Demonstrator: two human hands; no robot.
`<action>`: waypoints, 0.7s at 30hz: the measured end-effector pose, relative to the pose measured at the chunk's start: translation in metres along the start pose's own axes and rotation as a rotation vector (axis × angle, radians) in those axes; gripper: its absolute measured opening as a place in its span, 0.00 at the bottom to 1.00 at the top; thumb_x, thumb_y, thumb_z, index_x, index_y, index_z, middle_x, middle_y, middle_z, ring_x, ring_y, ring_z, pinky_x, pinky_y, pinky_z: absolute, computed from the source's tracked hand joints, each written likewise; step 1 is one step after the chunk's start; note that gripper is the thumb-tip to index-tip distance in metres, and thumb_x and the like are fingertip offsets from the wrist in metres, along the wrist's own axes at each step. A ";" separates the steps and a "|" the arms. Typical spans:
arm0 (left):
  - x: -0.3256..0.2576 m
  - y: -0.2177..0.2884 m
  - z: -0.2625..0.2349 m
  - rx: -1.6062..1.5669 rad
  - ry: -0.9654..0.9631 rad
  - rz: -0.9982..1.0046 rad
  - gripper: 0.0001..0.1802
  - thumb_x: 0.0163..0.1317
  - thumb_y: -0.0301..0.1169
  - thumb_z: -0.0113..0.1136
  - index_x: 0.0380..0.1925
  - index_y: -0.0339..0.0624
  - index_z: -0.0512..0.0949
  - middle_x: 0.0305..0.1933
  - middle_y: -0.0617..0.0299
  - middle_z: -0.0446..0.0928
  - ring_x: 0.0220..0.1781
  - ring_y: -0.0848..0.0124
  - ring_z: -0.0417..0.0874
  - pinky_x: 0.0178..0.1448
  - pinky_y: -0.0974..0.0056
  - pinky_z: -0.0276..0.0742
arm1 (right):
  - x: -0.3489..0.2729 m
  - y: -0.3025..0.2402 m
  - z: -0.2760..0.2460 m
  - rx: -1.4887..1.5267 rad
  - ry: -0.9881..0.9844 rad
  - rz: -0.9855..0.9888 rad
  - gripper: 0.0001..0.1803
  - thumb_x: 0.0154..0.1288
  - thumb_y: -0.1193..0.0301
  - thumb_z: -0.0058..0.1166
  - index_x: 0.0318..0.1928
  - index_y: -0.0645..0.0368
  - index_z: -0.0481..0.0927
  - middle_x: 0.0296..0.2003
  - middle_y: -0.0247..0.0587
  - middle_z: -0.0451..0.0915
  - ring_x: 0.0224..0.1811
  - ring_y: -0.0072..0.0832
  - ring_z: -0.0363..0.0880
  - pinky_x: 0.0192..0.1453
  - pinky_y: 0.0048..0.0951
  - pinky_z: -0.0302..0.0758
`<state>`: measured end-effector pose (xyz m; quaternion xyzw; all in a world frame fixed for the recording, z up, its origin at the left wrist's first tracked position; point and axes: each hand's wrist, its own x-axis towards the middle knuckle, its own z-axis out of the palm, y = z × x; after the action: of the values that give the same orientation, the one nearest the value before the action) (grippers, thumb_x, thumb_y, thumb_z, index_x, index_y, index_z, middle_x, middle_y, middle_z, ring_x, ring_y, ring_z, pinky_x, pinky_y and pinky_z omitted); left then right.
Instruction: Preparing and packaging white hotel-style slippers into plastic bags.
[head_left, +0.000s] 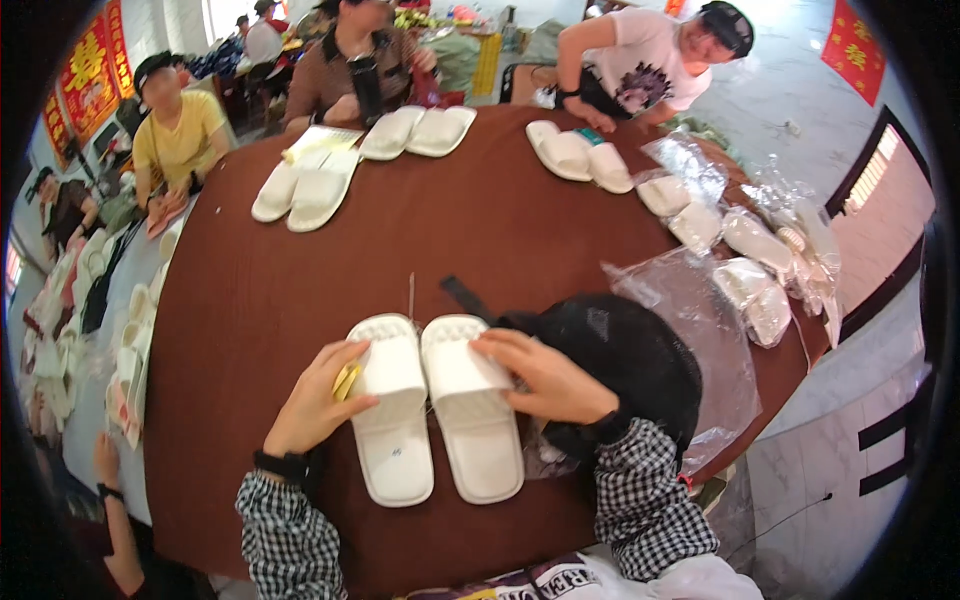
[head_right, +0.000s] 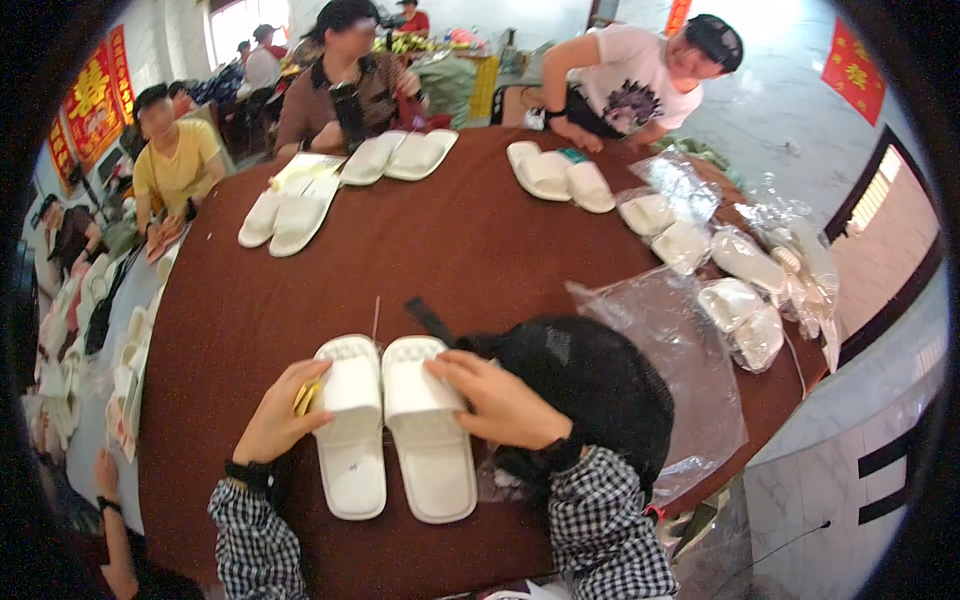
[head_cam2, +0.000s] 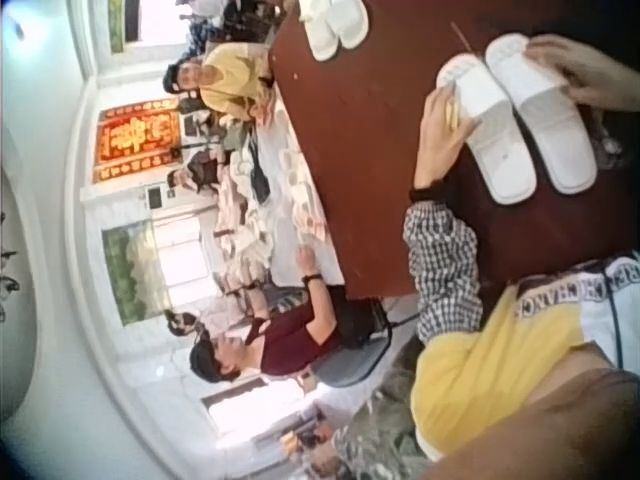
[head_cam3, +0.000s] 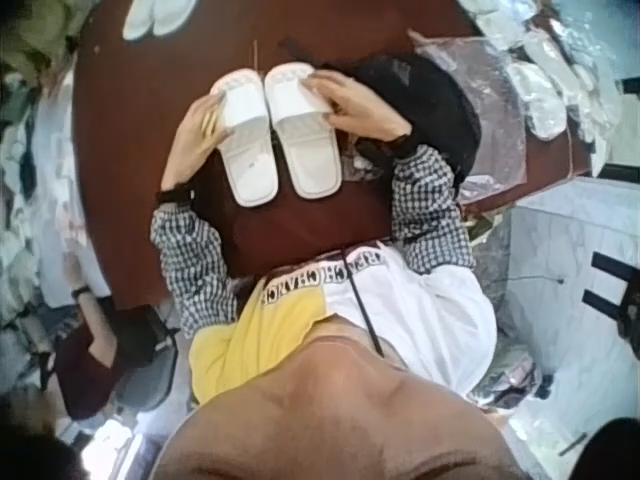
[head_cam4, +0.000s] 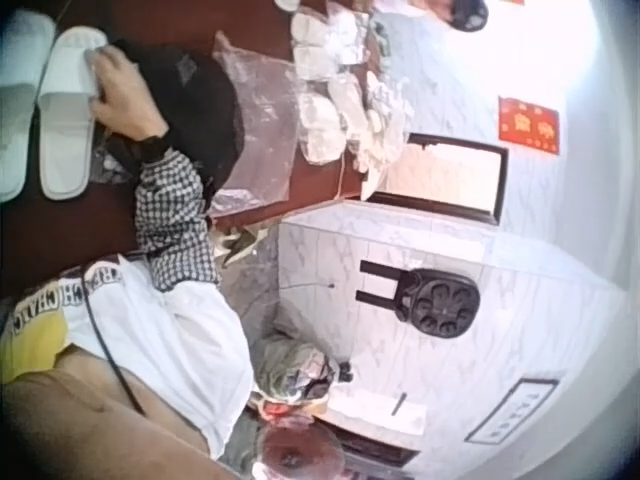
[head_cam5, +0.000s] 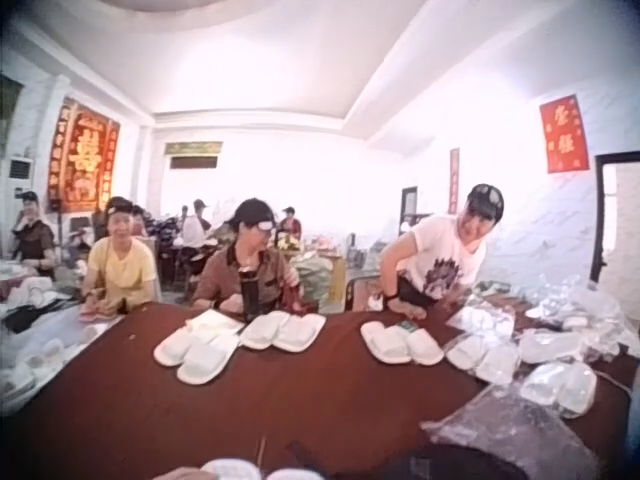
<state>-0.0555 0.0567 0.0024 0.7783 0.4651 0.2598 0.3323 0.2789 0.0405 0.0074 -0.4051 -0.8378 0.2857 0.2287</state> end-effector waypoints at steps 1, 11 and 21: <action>0.000 0.000 -0.001 0.000 0.005 0.002 0.38 0.54 0.27 0.71 0.66 0.37 0.69 0.66 0.49 0.70 0.68 0.56 0.72 0.73 0.59 0.66 | 0.001 -0.002 -0.002 -0.031 0.011 -0.005 0.37 0.56 0.78 0.55 0.70 0.63 0.66 0.66 0.62 0.65 0.65 0.53 0.71 0.67 0.39 0.72; 0.000 -0.013 -0.001 0.008 0.137 0.009 0.37 0.53 0.29 0.74 0.65 0.39 0.72 0.66 0.50 0.71 0.66 0.57 0.74 0.70 0.60 0.69 | 0.003 -0.014 -0.010 -0.091 0.126 0.053 0.33 0.56 0.76 0.56 0.65 0.62 0.70 0.63 0.52 0.70 0.59 0.47 0.76 0.58 0.38 0.77; 0.000 -0.015 0.001 -0.040 0.106 -0.052 0.35 0.56 0.28 0.72 0.65 0.39 0.71 0.68 0.49 0.70 0.68 0.58 0.73 0.72 0.59 0.68 | 0.004 -0.043 -0.027 -0.627 0.084 -0.049 0.31 0.61 0.69 0.62 0.65 0.61 0.70 0.64 0.49 0.70 0.56 0.47 0.78 0.57 0.39 0.78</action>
<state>-0.0634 0.0616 -0.0097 0.7442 0.4969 0.3014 0.3292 0.2696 0.0301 0.0561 -0.4471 -0.8843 -0.0090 0.1341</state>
